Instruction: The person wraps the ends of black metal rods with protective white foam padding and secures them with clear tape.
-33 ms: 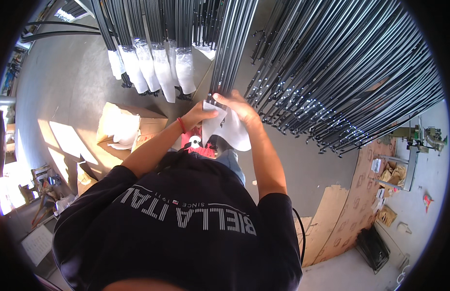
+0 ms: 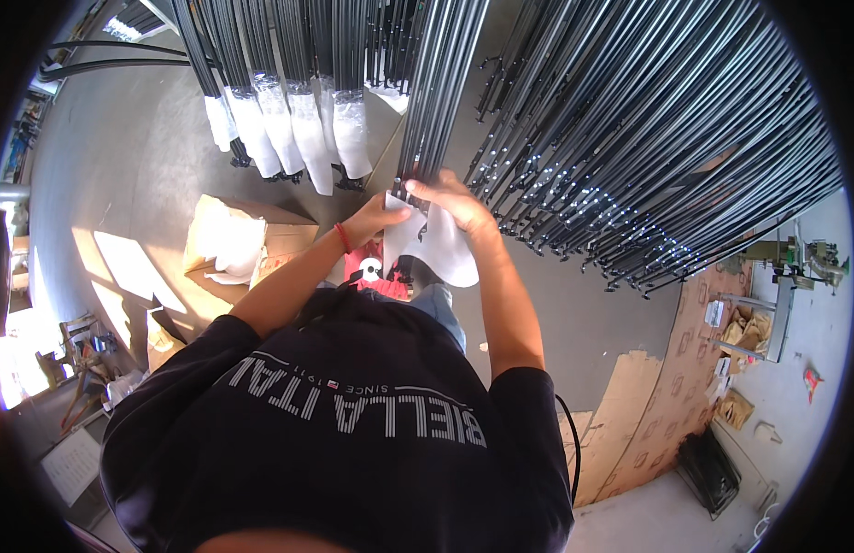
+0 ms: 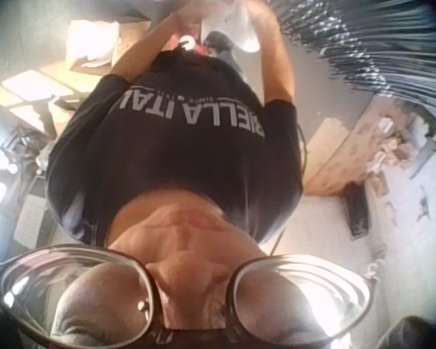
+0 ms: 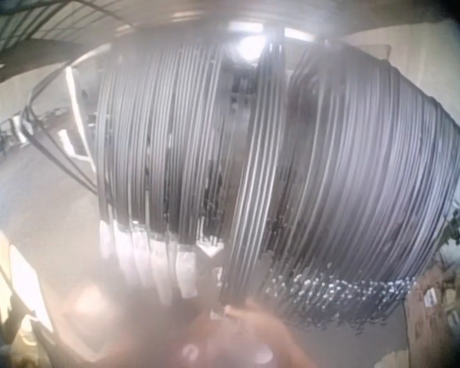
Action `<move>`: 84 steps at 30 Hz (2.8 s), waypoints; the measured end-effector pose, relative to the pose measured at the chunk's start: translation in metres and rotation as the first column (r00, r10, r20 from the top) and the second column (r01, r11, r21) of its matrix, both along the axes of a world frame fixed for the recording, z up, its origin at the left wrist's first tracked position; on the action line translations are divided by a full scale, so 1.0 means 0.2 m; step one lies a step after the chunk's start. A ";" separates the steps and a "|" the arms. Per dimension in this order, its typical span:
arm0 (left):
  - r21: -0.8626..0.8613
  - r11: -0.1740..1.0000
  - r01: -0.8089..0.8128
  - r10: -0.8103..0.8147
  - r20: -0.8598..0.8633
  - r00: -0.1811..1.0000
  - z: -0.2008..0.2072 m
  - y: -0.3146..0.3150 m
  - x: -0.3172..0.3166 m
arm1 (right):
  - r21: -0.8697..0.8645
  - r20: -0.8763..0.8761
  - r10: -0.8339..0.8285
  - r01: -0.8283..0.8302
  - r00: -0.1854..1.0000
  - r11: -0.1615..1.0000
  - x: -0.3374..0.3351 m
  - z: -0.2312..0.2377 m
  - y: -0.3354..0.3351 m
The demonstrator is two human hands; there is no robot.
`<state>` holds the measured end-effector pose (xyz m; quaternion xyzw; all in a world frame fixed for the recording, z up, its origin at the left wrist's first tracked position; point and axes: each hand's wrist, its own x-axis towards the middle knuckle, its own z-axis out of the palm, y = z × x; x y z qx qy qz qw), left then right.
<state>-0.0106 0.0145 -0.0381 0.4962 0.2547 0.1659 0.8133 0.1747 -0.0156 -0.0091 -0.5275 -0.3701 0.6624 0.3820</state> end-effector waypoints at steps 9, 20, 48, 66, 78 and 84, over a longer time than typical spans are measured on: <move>-0.068 0.986 0.154 -0.148 0.080 0.986 -0.01 0.11 -0.04 | 0.270 0.415 0.201 -0.332 0.887 0.904 0.09 0.11 -0.06; 0.111 0.932 0.346 -0.331 -0.137 0.934 0.06 0.19 -0.06 | 0.747 0.584 -0.717 0.095 0.380 0.658 -0.23 0.15 -0.12; 0.825 0.564 0.025 0.418 -0.312 0.854 0.13 0.07 -0.10 | 0.198 -0.141 0.357 -0.327 0.924 0.924 -0.04 0.01 0.14; 0.871 0.491 -0.007 0.460 -0.253 0.851 0.10 0.11 -0.21 | 0.196 -0.191 0.473 -0.439 0.860 0.877 -0.05 0.08 0.18; 0.773 0.621 0.133 0.232 -0.343 0.910 0.13 0.18 -0.28 | 0.128 -0.193 0.470 -0.453 0.861 0.882 -0.01 0.09 0.18; -0.091 0.993 0.076 -0.057 0.192 0.980 -0.04 0.24 -0.25 | 0.056 -0.131 0.370 -0.366 0.919 0.929 0.05 0.12 0.12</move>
